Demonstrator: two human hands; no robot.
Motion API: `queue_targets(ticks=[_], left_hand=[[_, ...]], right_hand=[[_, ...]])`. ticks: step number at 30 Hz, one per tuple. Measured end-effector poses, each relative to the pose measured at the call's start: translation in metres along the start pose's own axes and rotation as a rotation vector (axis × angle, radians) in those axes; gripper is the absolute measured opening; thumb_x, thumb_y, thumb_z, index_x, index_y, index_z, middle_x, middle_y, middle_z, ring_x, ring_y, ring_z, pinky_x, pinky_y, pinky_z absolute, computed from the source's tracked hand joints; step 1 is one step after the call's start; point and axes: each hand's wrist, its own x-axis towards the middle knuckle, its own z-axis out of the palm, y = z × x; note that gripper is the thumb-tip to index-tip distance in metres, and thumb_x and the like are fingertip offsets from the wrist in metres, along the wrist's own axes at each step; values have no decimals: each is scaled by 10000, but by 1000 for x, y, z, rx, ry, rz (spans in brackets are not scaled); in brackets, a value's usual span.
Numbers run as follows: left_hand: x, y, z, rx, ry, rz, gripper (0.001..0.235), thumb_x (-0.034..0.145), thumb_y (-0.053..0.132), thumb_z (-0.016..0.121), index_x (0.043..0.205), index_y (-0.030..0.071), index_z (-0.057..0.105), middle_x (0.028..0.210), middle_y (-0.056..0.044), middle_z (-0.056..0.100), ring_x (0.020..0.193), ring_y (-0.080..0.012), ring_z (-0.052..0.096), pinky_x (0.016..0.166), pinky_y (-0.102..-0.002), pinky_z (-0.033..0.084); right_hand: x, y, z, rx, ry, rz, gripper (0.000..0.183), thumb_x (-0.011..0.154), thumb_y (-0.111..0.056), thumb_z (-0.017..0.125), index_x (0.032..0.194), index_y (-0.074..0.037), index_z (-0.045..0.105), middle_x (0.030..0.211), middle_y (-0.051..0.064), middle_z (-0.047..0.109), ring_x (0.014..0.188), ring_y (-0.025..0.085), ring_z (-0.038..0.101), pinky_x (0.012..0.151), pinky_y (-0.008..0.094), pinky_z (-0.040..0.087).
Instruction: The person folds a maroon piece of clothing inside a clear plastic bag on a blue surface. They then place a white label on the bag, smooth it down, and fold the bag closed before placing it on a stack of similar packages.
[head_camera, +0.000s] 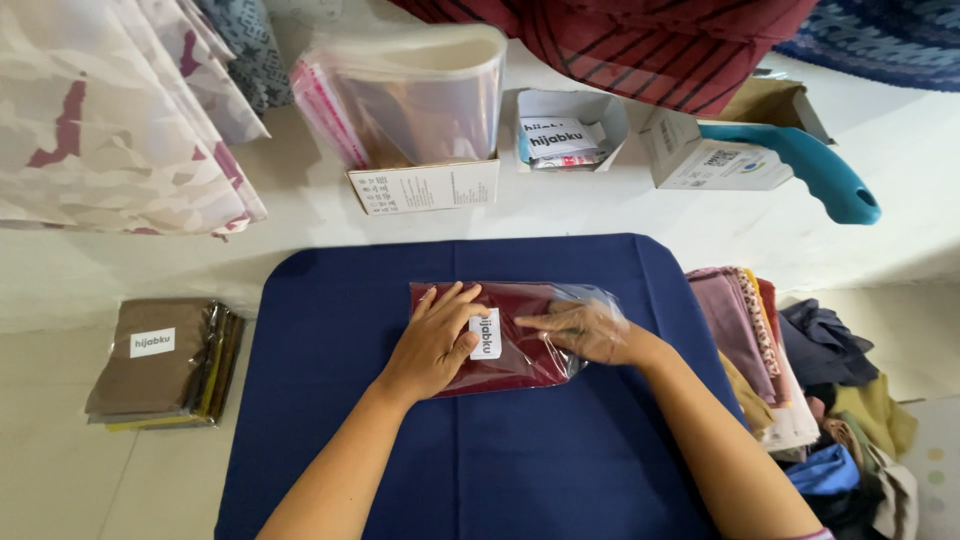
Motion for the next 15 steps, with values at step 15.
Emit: queue_targets(ticks=[15], left_hand=[[3,15,-4,190,-104,-72,652,909,550,636,1443,191,532,1554,-126,468,1481,-345,358,1218,-579,161]], right_hand=[[-24,-12,-15,396,-50,531,382,943,-217,702,1316,-138,698,975,166,741,765,230,659,622,336,538]])
